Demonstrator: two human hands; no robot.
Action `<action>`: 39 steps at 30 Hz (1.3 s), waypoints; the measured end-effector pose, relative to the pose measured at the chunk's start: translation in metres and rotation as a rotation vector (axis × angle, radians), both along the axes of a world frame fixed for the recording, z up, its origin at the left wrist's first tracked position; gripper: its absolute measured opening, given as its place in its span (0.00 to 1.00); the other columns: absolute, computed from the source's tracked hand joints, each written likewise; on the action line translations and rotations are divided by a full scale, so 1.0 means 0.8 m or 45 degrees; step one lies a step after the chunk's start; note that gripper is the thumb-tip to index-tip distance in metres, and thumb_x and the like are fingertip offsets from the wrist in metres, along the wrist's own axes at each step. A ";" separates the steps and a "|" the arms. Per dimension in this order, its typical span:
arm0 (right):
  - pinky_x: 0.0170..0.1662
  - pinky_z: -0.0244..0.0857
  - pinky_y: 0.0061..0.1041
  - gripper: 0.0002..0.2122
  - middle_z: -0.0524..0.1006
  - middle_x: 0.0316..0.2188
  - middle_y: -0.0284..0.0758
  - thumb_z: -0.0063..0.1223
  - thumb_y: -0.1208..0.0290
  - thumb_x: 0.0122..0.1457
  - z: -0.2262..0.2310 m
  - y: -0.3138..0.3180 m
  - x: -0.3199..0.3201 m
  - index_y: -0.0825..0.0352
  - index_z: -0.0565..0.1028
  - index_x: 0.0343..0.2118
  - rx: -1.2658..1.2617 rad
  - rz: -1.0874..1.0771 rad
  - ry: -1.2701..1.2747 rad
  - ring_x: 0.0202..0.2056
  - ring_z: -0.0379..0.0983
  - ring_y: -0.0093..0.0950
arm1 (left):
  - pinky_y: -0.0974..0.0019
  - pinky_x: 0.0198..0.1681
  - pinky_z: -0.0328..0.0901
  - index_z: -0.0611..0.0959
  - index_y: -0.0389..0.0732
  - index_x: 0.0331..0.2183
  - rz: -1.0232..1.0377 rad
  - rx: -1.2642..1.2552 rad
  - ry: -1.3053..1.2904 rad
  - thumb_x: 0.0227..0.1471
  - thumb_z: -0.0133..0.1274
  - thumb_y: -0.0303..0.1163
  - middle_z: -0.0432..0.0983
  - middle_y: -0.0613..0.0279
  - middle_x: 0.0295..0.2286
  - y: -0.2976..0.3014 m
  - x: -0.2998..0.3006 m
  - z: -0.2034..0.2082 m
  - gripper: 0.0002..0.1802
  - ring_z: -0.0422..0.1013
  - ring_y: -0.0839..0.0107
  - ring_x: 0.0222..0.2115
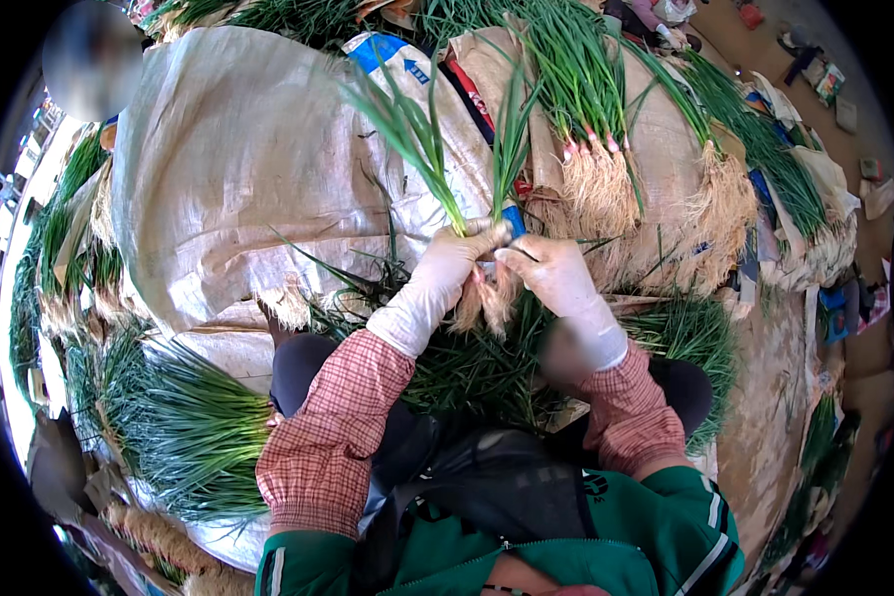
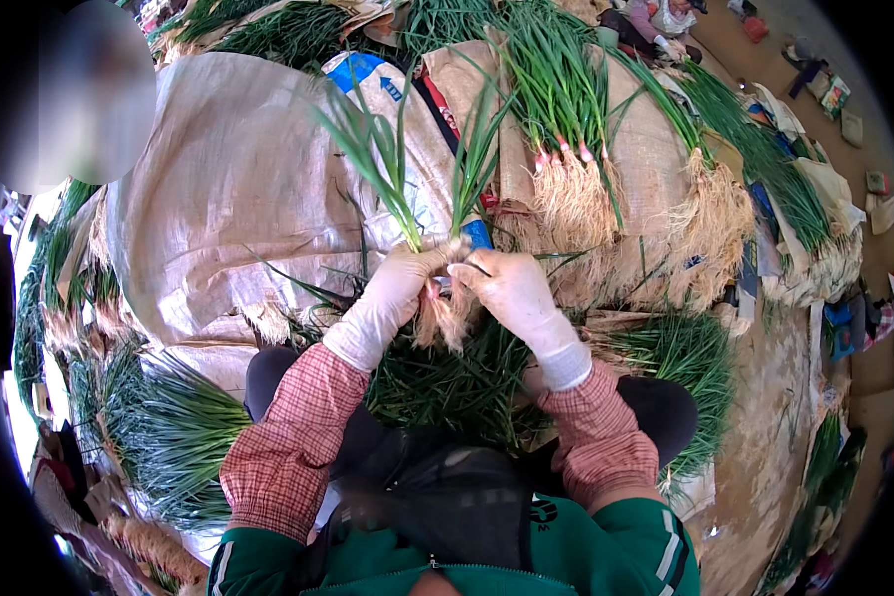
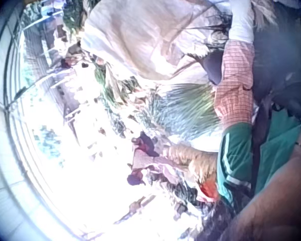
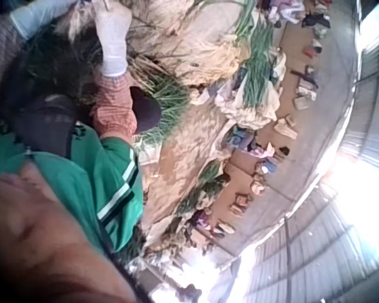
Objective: The person, wearing gloves, gathers bundles of scallions from a large pile, peels away outer layers by hand, and places the cleaned bundles onto a white sack.
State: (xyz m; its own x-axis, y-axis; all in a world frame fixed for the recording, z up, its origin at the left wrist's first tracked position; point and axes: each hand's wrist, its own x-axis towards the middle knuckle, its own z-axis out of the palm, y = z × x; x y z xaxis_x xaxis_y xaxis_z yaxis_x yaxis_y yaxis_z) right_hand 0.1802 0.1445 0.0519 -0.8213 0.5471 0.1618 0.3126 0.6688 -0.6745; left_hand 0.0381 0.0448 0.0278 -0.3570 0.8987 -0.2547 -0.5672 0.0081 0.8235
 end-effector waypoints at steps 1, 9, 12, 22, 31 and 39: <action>0.29 0.70 0.25 0.15 0.78 0.27 0.37 0.46 0.59 0.61 -0.010 -0.002 0.005 0.65 0.76 0.39 -0.273 -0.028 0.053 0.26 0.74 0.25 | 0.80 0.19 0.60 0.81 0.35 0.37 -0.140 -0.089 0.116 0.55 0.52 0.32 0.77 0.61 0.24 -0.004 -0.008 -0.009 0.12 0.69 0.79 0.21; 0.16 0.55 0.17 0.09 0.68 0.17 0.26 0.47 0.69 0.63 -0.053 -0.024 -0.071 0.66 0.72 0.27 -1.457 -0.446 0.980 0.15 0.62 0.16 | 0.79 0.13 0.52 0.79 0.38 0.31 0.041 -0.135 0.061 0.56 0.51 0.30 0.70 0.68 0.15 -0.016 0.020 -0.004 0.06 0.59 0.81 0.10; 0.18 0.54 0.17 0.10 0.68 0.16 0.26 0.45 0.70 0.63 -0.069 -0.031 -0.081 0.65 0.71 0.24 -1.303 -0.615 0.912 0.17 0.61 0.16 | 0.77 0.11 0.51 0.76 0.40 0.27 0.270 -0.187 0.011 0.54 0.53 0.29 0.68 0.68 0.14 -0.008 0.038 -0.011 0.06 0.58 0.81 0.09; 0.33 0.63 0.22 0.10 0.75 0.26 0.31 0.50 0.66 0.61 -0.057 -0.013 -0.073 0.70 0.75 0.34 -0.453 -0.345 0.652 0.26 0.66 0.20 | 0.75 0.11 0.55 0.71 0.41 0.25 0.312 -0.078 0.136 0.50 0.56 0.24 0.68 0.65 0.14 -0.008 0.038 -0.018 0.09 0.62 0.77 0.10; 0.30 0.68 0.23 0.09 0.76 0.26 0.34 0.42 0.72 0.61 -0.022 -0.001 -0.050 0.72 0.74 0.35 -1.437 -0.053 0.549 0.26 0.73 0.24 | 0.79 0.10 0.54 0.75 0.39 0.32 0.076 0.015 0.034 0.52 0.56 0.27 0.68 0.69 0.15 -0.017 0.035 0.040 0.06 0.62 0.82 0.11; 0.35 0.69 0.38 0.14 0.79 0.26 0.43 0.47 0.59 0.58 0.035 0.208 -0.048 0.67 0.76 0.29 0.678 -0.693 -0.277 0.31 0.76 0.41 | 0.80 0.16 0.56 0.77 0.35 0.41 -0.052 0.223 -0.355 0.53 0.54 0.27 0.68 0.70 0.19 0.027 -0.005 0.033 0.13 0.61 0.83 0.15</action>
